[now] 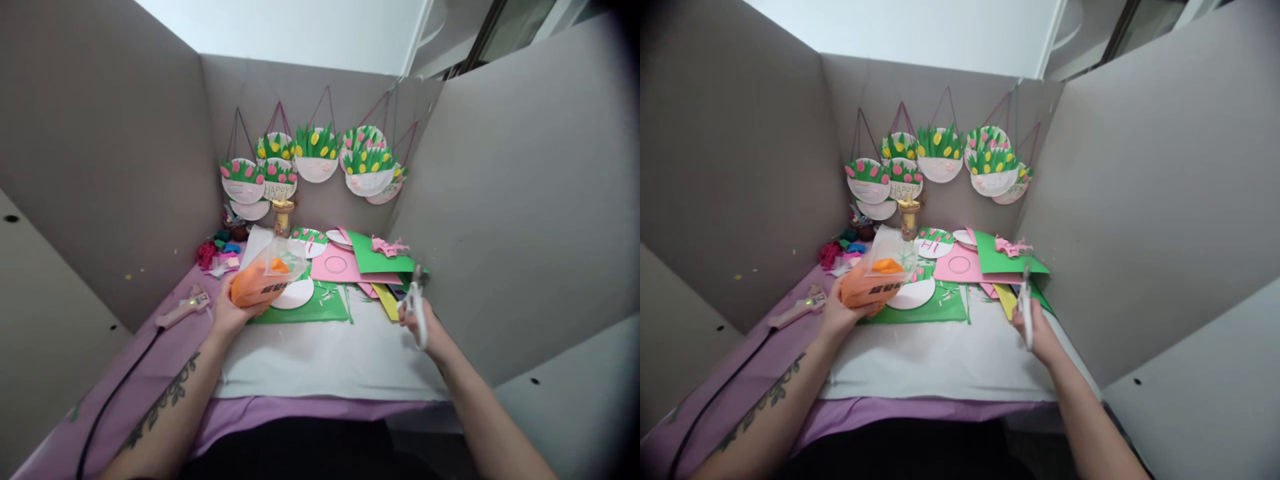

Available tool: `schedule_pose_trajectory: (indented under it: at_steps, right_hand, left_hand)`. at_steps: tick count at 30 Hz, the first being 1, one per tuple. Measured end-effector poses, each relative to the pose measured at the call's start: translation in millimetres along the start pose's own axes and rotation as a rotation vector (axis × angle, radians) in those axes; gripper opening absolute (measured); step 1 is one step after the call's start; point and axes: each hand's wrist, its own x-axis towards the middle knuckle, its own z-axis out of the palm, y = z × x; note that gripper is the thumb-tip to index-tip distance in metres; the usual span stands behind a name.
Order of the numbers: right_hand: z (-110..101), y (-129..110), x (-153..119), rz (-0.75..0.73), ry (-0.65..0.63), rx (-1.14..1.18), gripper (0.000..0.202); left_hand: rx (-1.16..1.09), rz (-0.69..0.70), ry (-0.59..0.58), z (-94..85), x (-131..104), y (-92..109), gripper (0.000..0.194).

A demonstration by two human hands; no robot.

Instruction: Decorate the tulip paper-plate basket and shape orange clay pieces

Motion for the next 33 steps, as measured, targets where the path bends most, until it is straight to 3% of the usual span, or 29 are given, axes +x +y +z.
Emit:
schedule_pose_trajectory:
  at_steps: [3, 7, 10, 12, 14, 19, 27, 33]
  right_hand:
    - [-6.3, -1.4, -1.0, 0.081, -0.002, -0.151, 0.036]
    - [-6.9, -14.7, -0.7, -0.028, 0.037, -0.052, 0.033]
    - [-1.3, -37.4, -1.8, 0.016, -0.048, -0.194, 0.033]
    - [0.9, -57.7, -4.8, -0.081, -0.075, -0.122, 0.024]
    - [-0.1, -79.0, -7.9, -0.149, -0.011, -0.109, 0.032]
    - [-15.1, -116.7, -1.6, -0.385, 0.054, -0.451, 0.043]
    - [-23.7, -129.3, 15.2, -0.549, 0.012, -0.715, 0.042]
    - [-32.7, -143.0, 16.1, -0.514, 0.029, -0.828, 0.042]
  left_hand:
    - [0.02, 0.047, -0.002, 2.3, -1.9, -0.3, 0.081]
    - [0.129, 0.157, 0.008, 2.5, -3.3, -6.6, 0.08]
    - [0.183, 0.255, -0.011, 0.0, -3.5, -13.1, 0.077]
    - [0.208, 0.291, -0.033, -1.7, -3.2, -16.5, 0.077]
    - [0.233, 0.316, -0.043, -2.7, -2.8, -18.5, 0.077]
    - [0.287, 0.347, -0.117, -2.5, -3.8, -17.5, 0.073]
    - [0.382, 0.378, -0.194, -3.7, -6.1, -13.3, 0.072]
    - [0.325, 0.321, -0.198, -8.7, -5.2, -16.3, 0.074]
